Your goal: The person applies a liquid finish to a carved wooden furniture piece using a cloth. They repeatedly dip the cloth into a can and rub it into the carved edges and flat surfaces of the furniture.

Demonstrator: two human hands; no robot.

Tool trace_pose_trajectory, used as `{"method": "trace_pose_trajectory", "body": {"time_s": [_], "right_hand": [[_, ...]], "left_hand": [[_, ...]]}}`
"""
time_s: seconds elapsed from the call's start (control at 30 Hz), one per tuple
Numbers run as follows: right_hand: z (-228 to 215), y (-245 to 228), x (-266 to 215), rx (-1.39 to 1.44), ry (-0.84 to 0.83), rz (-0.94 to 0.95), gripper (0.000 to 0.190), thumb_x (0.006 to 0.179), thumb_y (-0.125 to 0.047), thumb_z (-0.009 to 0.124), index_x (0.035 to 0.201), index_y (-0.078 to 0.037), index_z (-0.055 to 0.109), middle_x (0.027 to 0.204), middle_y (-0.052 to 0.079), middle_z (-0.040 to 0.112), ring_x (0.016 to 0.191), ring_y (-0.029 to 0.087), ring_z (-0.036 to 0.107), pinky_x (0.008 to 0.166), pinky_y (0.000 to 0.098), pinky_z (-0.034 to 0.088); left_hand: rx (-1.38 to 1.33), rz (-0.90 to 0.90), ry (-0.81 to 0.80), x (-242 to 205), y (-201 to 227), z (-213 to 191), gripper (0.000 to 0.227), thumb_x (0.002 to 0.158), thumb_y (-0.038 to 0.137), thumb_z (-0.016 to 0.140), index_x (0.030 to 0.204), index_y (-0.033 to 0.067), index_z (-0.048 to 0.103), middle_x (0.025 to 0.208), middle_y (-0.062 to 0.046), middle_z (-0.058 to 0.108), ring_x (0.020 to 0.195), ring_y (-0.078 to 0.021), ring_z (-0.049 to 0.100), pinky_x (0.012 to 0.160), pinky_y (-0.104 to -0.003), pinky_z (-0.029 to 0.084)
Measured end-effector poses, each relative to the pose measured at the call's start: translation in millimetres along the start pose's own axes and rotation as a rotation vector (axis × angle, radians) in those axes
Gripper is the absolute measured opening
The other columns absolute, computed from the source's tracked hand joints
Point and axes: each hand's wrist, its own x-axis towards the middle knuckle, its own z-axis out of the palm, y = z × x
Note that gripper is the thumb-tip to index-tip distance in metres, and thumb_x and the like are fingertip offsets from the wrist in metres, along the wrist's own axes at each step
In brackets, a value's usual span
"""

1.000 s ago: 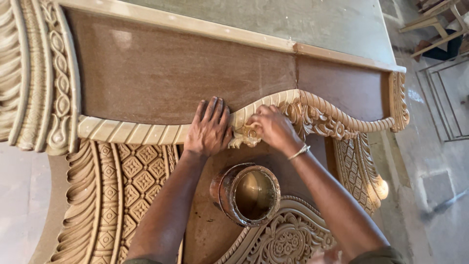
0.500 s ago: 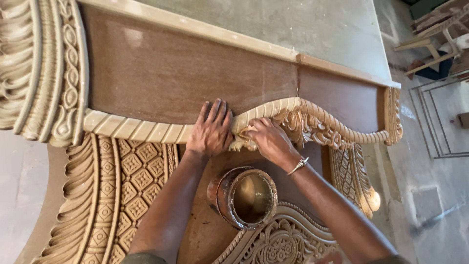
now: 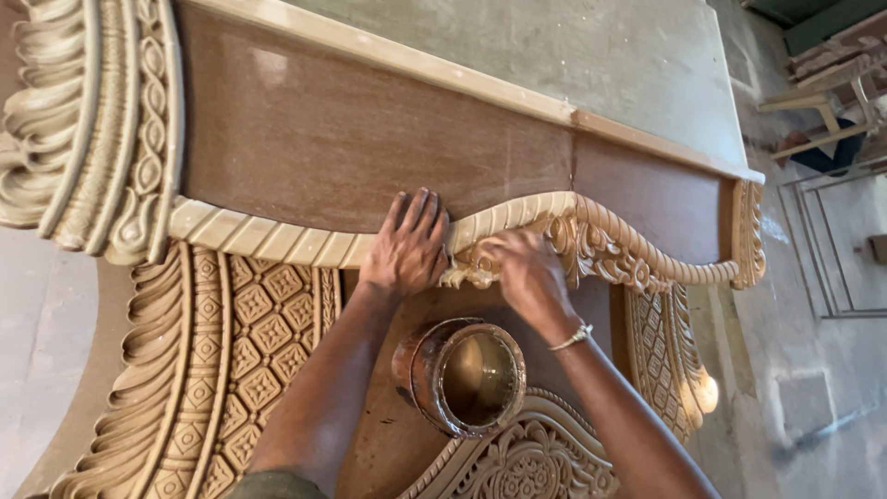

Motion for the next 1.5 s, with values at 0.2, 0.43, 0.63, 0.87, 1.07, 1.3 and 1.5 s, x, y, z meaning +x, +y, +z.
{"method": "trace_pose_trajectory", "body": {"time_s": [0.2,0.43,0.63,0.87,1.07,1.3,1.5], "right_hand": [[13,-5,13,-0.129,-0.086,-0.26,0.02,0.082,-0.012,0.069,0.101,-0.011,0.076,0.115,0.009,0.068,0.112,0.026,0.06,0.099,0.041,0.051],[13,29,23,0.023,-0.112,-0.095,0.034,0.086,0.002,0.067,0.111,-0.02,0.077,0.115,0.002,0.069,0.11,0.021,0.061,0.1,0.0327,0.052],[17,19,16,0.08,-0.118,0.064,0.033,0.081,0.0,0.07,0.109,-0.015,0.077,0.112,0.006,0.067,0.108,0.023,0.06,0.105,0.0363,0.048],[27,12,7,-0.08,-0.015,-0.031,0.02,0.089,0.002,0.067,0.103,-0.009,0.075,0.118,0.006,0.067,0.114,0.024,0.06,0.106,0.0387,0.047],[10,25,23,-0.244,-0.029,-0.36,0.02,0.083,-0.004,0.07,0.101,-0.012,0.074,0.12,0.009,0.067,0.112,0.025,0.062,0.101,0.041,0.05],[5,43,25,0.158,-0.09,-0.003,0.033,0.085,0.001,0.07,0.116,-0.011,0.07,0.112,0.003,0.07,0.104,0.019,0.062,0.095,0.032,0.055],[14,5,13,-0.041,0.032,-0.262,0.027,0.079,-0.001,0.07,0.103,-0.012,0.073,0.117,0.008,0.069,0.114,0.024,0.061,0.101,0.0408,0.051]], "left_hand": [[0.013,-0.01,-0.102,0,0,-4,0.069,0.094,0.047,0.045,0.146,0.0022,0.044,0.155,-0.021,0.038,0.148,-0.0362,0.028,0.12,-0.054,0.018],[0.001,-0.03,-0.099,1,0,-5,0.067,0.096,0.047,0.042,0.146,0.0024,0.044,0.156,-0.021,0.037,0.148,-0.0361,0.027,0.121,-0.054,0.017],[0.009,-0.037,-0.064,2,3,-3,0.067,0.094,0.046,0.043,0.145,0.0023,0.045,0.155,-0.021,0.038,0.147,-0.0359,0.028,0.12,-0.053,0.018],[0.017,-0.044,-0.037,0,1,-1,0.064,0.095,0.045,0.043,0.144,0.0028,0.047,0.154,-0.02,0.04,0.147,-0.0357,0.029,0.121,-0.054,0.019],[0.073,-0.038,-0.08,4,4,-5,0.069,0.094,0.049,0.04,0.145,0.0039,0.043,0.155,-0.02,0.037,0.146,-0.0345,0.027,0.119,-0.053,0.017],[0.054,-0.046,-0.128,3,2,-8,0.067,0.098,0.049,0.037,0.147,0.0039,0.042,0.157,-0.019,0.035,0.148,-0.0346,0.025,0.121,-0.053,0.016],[0.043,-0.038,-0.099,2,1,-7,0.067,0.097,0.049,0.041,0.147,0.004,0.044,0.156,-0.02,0.038,0.149,-0.0356,0.028,0.121,-0.053,0.018]]}}
